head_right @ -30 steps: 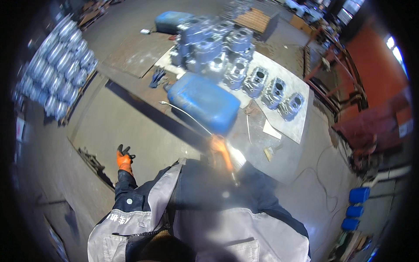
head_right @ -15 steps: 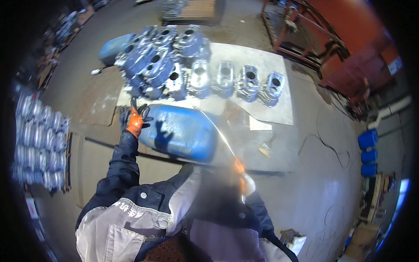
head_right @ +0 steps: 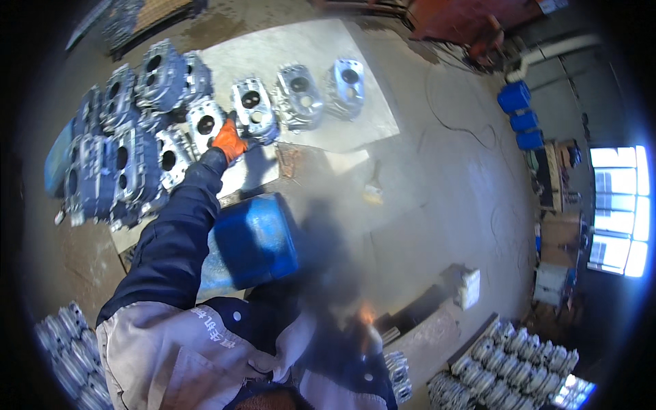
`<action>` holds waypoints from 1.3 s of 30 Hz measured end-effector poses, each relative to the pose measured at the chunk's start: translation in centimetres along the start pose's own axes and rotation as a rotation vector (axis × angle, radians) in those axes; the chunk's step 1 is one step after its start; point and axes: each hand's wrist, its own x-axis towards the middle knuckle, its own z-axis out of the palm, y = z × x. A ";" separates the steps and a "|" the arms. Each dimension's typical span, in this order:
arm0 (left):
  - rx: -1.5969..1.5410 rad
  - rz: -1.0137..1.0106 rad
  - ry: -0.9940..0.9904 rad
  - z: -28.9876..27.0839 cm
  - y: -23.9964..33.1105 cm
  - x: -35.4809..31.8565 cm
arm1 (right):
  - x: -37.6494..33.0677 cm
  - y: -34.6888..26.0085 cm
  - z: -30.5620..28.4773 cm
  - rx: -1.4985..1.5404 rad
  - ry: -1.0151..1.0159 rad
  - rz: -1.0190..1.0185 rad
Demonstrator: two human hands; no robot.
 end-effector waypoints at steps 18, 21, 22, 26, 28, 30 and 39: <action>0.306 -0.284 -0.528 9.3 -2.4 14.1 | -8.0 4.1 4.7 0.073 0.485 -0.008; 0.262 -0.242 -0.437 10.7 -1.8 13.1 | -8.0 4.3 4.9 0.076 0.486 -0.012; 0.240 -0.210 -0.437 11.4 -1.7 12.6 | -7.9 4.4 4.9 0.075 0.484 -0.013; 0.466 0.095 -0.692 13.1 -3.3 12.9 | -7.6 4.6 4.2 0.087 0.471 -0.028; 0.293 -0.103 -0.602 13.7 -4.9 13.4 | -7.6 4.6 3.6 0.077 0.462 -0.030; 0.168 -0.251 -0.478 14.0 -6.5 13.5 | -7.7 4.6 3.0 0.079 0.462 -0.032; -0.292 -0.289 -0.325 6.0 -5.2 7.6 | -2.4 -0.8 2.4 0.046 0.219 -0.095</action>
